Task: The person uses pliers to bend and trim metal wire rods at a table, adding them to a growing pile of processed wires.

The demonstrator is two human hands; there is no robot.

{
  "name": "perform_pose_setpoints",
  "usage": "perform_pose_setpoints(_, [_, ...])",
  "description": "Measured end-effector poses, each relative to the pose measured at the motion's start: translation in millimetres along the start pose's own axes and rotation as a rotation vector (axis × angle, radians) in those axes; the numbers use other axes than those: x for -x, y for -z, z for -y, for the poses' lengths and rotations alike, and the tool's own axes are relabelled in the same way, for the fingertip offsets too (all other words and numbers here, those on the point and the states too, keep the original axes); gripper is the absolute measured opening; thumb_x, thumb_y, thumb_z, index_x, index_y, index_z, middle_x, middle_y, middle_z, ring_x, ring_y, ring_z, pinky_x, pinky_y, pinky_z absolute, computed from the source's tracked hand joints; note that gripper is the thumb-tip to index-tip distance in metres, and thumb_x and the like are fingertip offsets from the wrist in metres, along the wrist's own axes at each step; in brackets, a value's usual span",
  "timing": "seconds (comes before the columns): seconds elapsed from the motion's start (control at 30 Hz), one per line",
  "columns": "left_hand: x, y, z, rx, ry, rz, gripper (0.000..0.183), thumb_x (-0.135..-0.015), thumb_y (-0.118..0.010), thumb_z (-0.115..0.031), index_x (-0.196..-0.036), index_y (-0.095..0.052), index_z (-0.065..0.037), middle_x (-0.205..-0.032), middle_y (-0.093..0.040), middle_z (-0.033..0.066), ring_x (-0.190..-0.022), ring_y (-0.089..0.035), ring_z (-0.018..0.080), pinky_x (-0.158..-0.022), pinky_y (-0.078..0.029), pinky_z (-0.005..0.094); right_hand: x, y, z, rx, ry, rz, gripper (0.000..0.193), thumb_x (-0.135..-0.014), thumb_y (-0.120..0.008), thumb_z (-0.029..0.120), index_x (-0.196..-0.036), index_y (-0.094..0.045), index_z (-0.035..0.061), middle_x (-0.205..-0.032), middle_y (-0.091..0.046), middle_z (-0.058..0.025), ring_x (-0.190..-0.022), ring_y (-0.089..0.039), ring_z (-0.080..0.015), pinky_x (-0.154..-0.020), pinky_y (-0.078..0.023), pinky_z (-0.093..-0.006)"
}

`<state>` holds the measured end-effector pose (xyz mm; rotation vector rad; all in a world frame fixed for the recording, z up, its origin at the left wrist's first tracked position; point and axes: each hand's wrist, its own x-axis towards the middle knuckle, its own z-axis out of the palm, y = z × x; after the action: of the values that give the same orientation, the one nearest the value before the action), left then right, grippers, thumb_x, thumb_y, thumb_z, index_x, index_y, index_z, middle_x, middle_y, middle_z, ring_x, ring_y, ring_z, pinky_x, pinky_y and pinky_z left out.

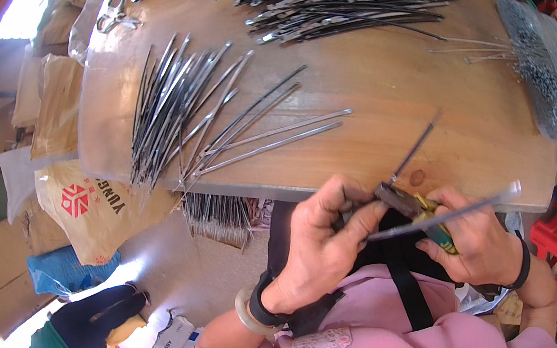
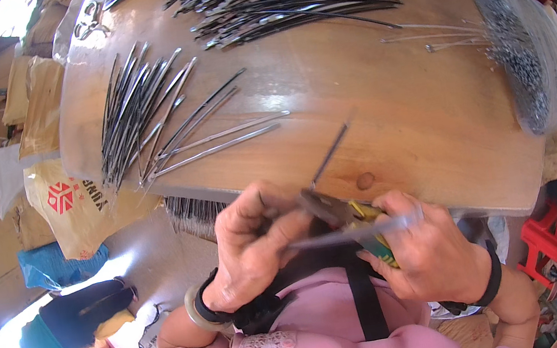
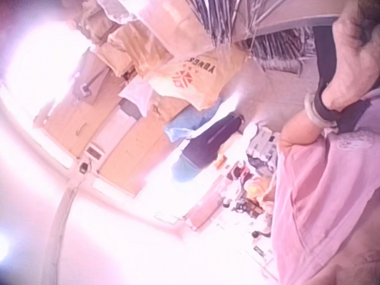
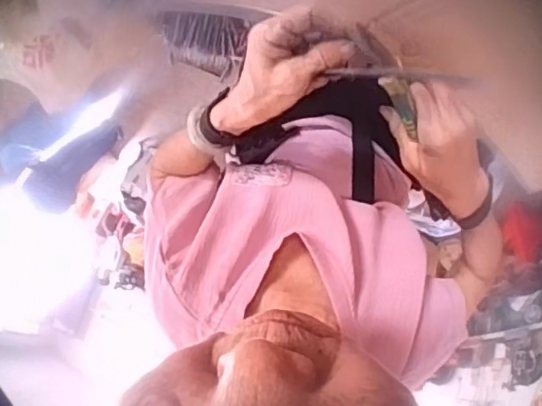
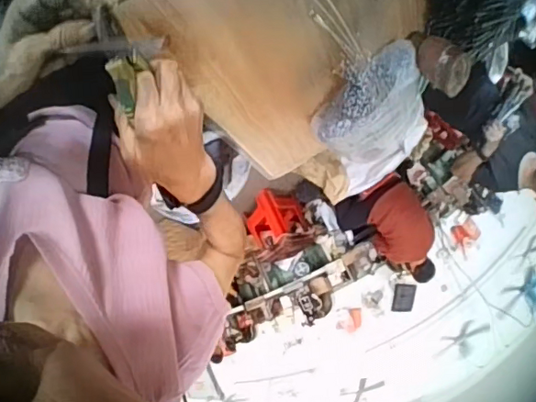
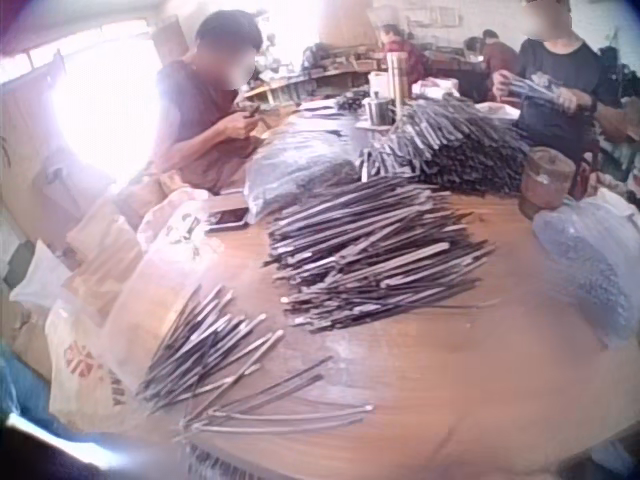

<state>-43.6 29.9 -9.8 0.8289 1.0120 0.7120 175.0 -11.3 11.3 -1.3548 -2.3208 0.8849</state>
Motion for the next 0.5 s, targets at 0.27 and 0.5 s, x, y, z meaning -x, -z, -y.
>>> perform_pose_setpoints(0.27, [0,53,-33,-0.303,-0.078,-0.187,0.030,-0.087,-0.066,-0.005,-0.115,-0.057,-0.001,-0.089,-0.062,0.0037,-0.073,-0.055,0.0085,-0.060,-0.046,0.0253,5,17,-15,-0.582,-0.484,-0.337,0.029,-0.076,-0.077,0.021,-0.087,-0.064,-0.0029,-0.101,-0.062,-0.0197,-0.085,-0.064,-0.0312,-0.077,-0.051,-0.0362])
perform_pose_setpoints(0.5, [-34,85,-44,-1.620,-0.640,-0.375,0.043,-0.078,-0.071,-0.008,-0.117,-0.057,-0.001,-0.098,-0.053,0.0212,-0.089,-0.054,0.0397,-0.077,-0.046,0.0441,16,88,-48,-0.095,-0.169,-0.759,0.013,-0.077,-0.072,0.009,-0.085,-0.067,0.0004,-0.089,-0.063,-0.0150,-0.073,-0.065,-0.0224,-0.064,-0.050,-0.0312])
